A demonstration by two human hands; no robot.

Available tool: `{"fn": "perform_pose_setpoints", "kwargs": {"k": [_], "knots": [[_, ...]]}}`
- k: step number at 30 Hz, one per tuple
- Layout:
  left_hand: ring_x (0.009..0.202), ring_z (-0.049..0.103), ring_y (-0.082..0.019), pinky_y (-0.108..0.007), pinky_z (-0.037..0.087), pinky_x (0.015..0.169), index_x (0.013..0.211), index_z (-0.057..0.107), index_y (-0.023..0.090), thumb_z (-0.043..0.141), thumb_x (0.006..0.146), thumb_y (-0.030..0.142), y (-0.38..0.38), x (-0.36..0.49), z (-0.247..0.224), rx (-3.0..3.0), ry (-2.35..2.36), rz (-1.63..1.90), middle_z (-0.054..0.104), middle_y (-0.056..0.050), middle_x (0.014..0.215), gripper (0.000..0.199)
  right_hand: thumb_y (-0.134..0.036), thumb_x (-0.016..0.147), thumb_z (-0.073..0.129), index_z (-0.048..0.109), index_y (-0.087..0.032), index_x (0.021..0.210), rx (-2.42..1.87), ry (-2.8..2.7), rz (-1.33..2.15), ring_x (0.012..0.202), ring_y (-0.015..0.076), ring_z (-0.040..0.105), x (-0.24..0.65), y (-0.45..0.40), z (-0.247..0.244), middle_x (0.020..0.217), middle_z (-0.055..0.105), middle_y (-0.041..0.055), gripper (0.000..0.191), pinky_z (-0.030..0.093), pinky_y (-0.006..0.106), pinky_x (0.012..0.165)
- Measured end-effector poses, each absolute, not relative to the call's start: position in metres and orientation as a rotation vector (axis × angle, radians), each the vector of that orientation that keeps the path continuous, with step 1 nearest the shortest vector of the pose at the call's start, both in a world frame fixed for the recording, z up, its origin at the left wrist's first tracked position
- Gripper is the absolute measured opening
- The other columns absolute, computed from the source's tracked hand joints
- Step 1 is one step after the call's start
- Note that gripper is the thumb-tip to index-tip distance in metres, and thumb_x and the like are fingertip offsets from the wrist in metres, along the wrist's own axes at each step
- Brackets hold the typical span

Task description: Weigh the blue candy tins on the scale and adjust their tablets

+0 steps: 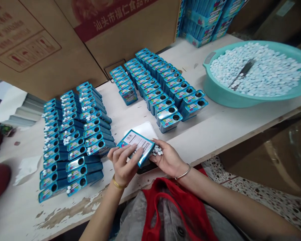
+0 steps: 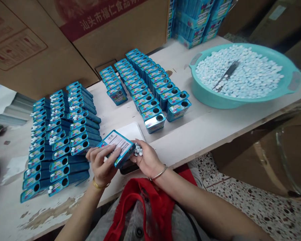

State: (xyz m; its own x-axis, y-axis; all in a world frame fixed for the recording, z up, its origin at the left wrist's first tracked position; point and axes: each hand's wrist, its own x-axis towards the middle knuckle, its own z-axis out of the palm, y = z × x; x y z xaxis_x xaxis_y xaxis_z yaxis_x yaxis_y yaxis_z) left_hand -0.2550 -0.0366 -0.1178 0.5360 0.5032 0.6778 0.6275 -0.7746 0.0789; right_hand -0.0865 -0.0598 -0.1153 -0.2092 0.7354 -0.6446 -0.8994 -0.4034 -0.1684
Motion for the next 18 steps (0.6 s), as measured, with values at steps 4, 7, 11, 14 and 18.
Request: {"fn": "perform_pose_setpoints", "kwargs": {"k": [4, 7, 11, 14, 18], "knots": [[0.089, 0.060, -0.018, -0.039, 0.035, 0.084, 0.106, 0.065, 0.036, 0.053, 0.086, 0.020, -0.0344, -0.2507, -0.1115, -2.556, -0.876, -1.039, 0.071, -0.002, 0.094, 0.028, -0.022, 0.082, 0.054, 0.059, -0.015, 0.070, -0.796, 0.273, 1.835, 0.045, 0.0081, 0.048, -0.0868, -0.0610, -0.1157, 0.057, 0.059, -0.0017, 0.015, 0.036, 0.019, 0.038], [0.089, 0.061, -0.018, -0.039, 0.035, 0.085, 0.108, 0.064, 0.035, 0.053, 0.085, 0.018, -0.0324, -0.2513, -0.1132, -2.588, -0.888, -1.000, 0.071, -0.002, 0.096, 0.031, -0.023, 0.080, 0.057, 0.059, -0.015, 0.069, -0.785, 0.251, 1.841, 0.044, 0.0074, 0.046, -0.0882, -0.0611, -0.1157, 0.056, 0.057, -0.0021, 0.013, 0.032, 0.018, 0.035], [0.090, 0.060, -0.018, -0.039, 0.036, 0.086, 0.110, 0.062, 0.037, 0.053, 0.085, 0.019, -0.0349, -0.2521, -0.1130, -2.560, -0.893, -1.032, 0.070, -0.001, 0.098, 0.032, -0.023, 0.078, 0.058, 0.057, -0.016, 0.066, -0.771, 0.260, 1.852, 0.043, 0.0074, 0.046, -0.0882, -0.0612, -0.1139, 0.053, 0.054, -0.0035, 0.014, 0.033, 0.018, 0.036], [0.089, 0.060, -0.018, -0.039, 0.035, 0.087, 0.109, 0.063, 0.038, 0.056, 0.084, 0.021, -0.0369, -0.2512, -0.1123, -2.521, -0.875, -1.044, 0.070, -0.001, 0.096, 0.032, -0.022, 0.079, 0.057, 0.055, -0.016, 0.065, -0.778, 0.272, 1.855, 0.044, 0.0080, 0.048, -0.0878, -0.0615, -0.1123, 0.051, 0.054, -0.0036, 0.016, 0.035, 0.019, 0.038], [0.089, 0.060, -0.018, -0.039, 0.034, 0.087, 0.108, 0.064, 0.037, 0.056, 0.084, 0.017, -0.0356, -0.2515, -0.1165, -2.558, -0.908, -1.010, 0.070, -0.001, 0.096, 0.032, -0.021, 0.080, 0.055, 0.058, -0.015, 0.068, -0.819, 0.270, 1.839, 0.043, 0.0069, 0.046, -0.0888, -0.0616, -0.1129, 0.054, 0.057, -0.0022, 0.014, 0.032, 0.018, 0.036]]}}
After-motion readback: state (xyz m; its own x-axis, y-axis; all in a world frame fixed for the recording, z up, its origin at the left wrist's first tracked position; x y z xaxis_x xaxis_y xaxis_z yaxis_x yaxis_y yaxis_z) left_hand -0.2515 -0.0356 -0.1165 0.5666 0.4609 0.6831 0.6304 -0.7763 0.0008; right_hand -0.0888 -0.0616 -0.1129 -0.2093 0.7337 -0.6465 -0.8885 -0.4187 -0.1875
